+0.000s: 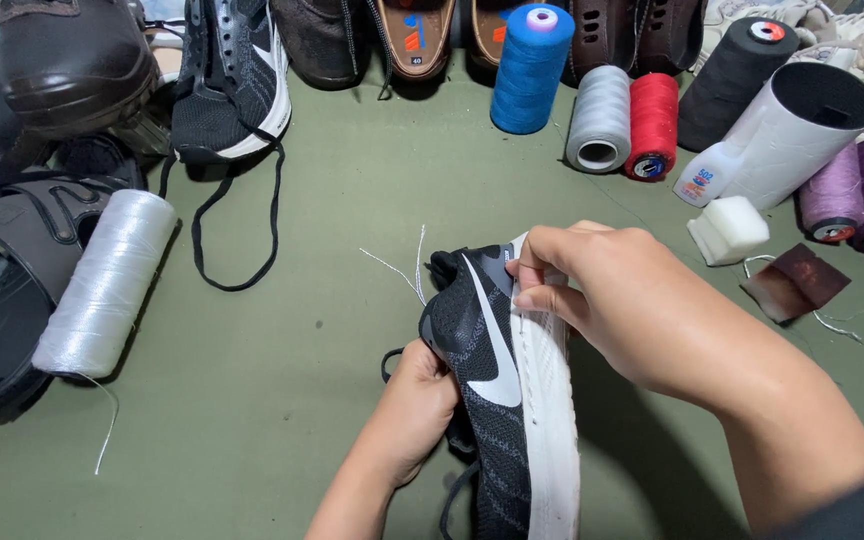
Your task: Hand-stitching the sole of a black sneaker using a stitching awl and white thread to repair it.
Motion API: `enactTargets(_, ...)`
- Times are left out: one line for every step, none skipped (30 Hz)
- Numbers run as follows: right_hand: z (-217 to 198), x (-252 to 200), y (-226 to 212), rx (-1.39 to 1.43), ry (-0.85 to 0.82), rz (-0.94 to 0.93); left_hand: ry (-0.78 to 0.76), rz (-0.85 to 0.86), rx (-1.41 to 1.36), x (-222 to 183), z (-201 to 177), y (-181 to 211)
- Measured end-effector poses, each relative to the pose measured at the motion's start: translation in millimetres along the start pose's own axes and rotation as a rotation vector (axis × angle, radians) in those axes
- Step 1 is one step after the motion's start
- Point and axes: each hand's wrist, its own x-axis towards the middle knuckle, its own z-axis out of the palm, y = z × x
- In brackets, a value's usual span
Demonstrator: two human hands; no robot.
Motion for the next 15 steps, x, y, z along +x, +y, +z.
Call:
enactTargets(0.6, 0.5, 0.7, 0.0, -0.001, 0.0, 0.0, -0.001, 0.0, 0.0, 0.3, -0.2)
enactTargets(1.3, 0.9, 1.4, 0.008, 0.007, -0.004, 0.002, -0.005, -0.001, 0.0, 0.4, -0.5)
enactTargets(2.0, 1.2, 2.1, 0.016, 0.015, -0.008, 0.003, -0.009, -0.001, 0.0, 0.7, -0.8)
enactTargets(2.0, 1.4, 1.8, 0.017, 0.015, -0.008, 0.003, -0.009, 0.0, 0.1, 0.9, -0.8)
enactTargets(1.9, 1.6, 1.5, 0.005, 0.015, 0.0, 0.004, -0.014, 0.0, 0.2, 1.2, -0.8)
enactTargets(1.7, 1.7, 1.1, -0.008, 0.015, 0.008, 0.005, -0.018, 0.0, 0.2, 1.5, -0.8)
enactTargets(1.4, 1.3, 0.4, -0.008, 0.016, 0.008, 0.004, -0.018, 0.0, 0.6, 1.9, -0.3)
enactTargets(1.0, 0.9, -0.2, 0.003, 0.015, 0.014, 0.006, -0.021, 0.0, 0.9, 2.5, 0.2)
enactTargets(0.5, 0.3, -0.9, 0.014, 0.015, 0.02, 0.007, -0.025, -0.001, 1.2, 3.2, 0.8)
enactTargets(0.0, 0.0, -1.8, 0.013, 0.017, 0.019, 0.007, -0.024, -0.001, 1.1, 3.5, 1.1)
enactTargets(-0.6, -0.6, -2.6, 0.011, 0.008, 0.031, 0.008, -0.027, -0.001, 0.8, 4.0, 1.4)
enactTargets(-1.5, -1.0, -3.7, 0.01, 0.0, 0.042, 0.01, -0.029, 0.0, 0.7, 4.4, 2.1)
enactTargets(-2.0, -1.3, -4.6, 0.009, 0.002, 0.04, 0.01, -0.026, 0.001, -0.3, 4.3, 3.0)
enactTargets(-2.9, -1.6, -5.6, 0.011, -0.001, 0.042, 0.011, -0.027, 0.0, -1.2, 4.6, 3.9)
enactTargets(-3.8, -2.1, -6.9, 0.012, -0.004, 0.044, 0.013, -0.027, -0.001, -2.3, 4.8, 4.8)
